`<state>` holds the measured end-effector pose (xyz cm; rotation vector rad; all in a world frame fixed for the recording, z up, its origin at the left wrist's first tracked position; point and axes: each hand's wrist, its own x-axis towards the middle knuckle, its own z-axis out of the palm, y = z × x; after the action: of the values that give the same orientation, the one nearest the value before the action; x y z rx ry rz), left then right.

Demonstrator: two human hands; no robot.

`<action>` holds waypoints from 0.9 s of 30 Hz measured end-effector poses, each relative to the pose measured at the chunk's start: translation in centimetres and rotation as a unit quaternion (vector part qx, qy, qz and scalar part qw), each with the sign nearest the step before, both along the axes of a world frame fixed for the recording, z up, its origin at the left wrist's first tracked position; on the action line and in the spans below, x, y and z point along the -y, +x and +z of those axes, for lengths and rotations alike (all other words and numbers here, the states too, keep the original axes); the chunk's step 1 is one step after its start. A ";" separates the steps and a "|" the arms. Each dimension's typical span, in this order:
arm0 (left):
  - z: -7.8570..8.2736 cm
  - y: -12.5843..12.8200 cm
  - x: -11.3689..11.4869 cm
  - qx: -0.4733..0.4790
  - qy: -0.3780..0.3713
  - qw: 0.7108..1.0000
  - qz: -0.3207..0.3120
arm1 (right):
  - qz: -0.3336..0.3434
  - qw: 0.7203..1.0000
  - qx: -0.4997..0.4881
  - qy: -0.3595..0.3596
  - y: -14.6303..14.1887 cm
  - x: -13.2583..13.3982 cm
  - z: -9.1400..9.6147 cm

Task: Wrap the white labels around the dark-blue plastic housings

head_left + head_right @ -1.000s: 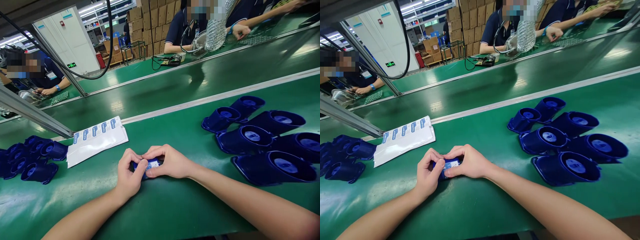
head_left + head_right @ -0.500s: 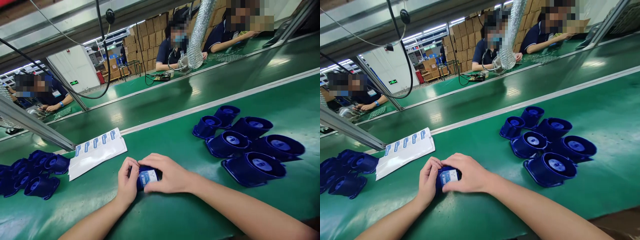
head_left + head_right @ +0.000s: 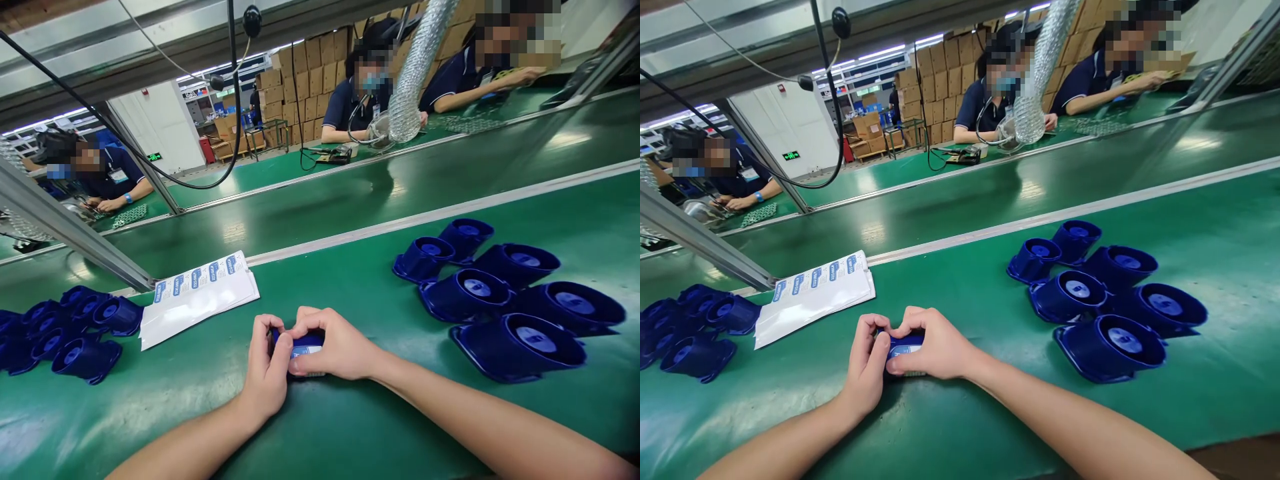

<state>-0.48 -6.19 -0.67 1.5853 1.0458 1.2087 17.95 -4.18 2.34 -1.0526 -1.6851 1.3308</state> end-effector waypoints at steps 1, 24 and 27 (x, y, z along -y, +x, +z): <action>0.0 0.0 0.0 0.001 0.004 1.000 -0.003 | 0.001 1.000 -0.015 -0.024 0.0 -0.2 -0.1; 1.0 -0.8 -0.7 0.042 -0.038 0.994 -0.092 | 0.124 0.984 0.070 -0.109 6.3 -2.0 0.3; 0.9 -1.2 -1.5 0.069 -0.054 0.984 -0.154 | 0.158 0.968 -0.025 -0.193 6.0 -2.2 -0.3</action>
<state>-1.73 -4.70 0.26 1.4904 0.7334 1.0174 23.93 -1.97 2.02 -0.9763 -1.6409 1.9346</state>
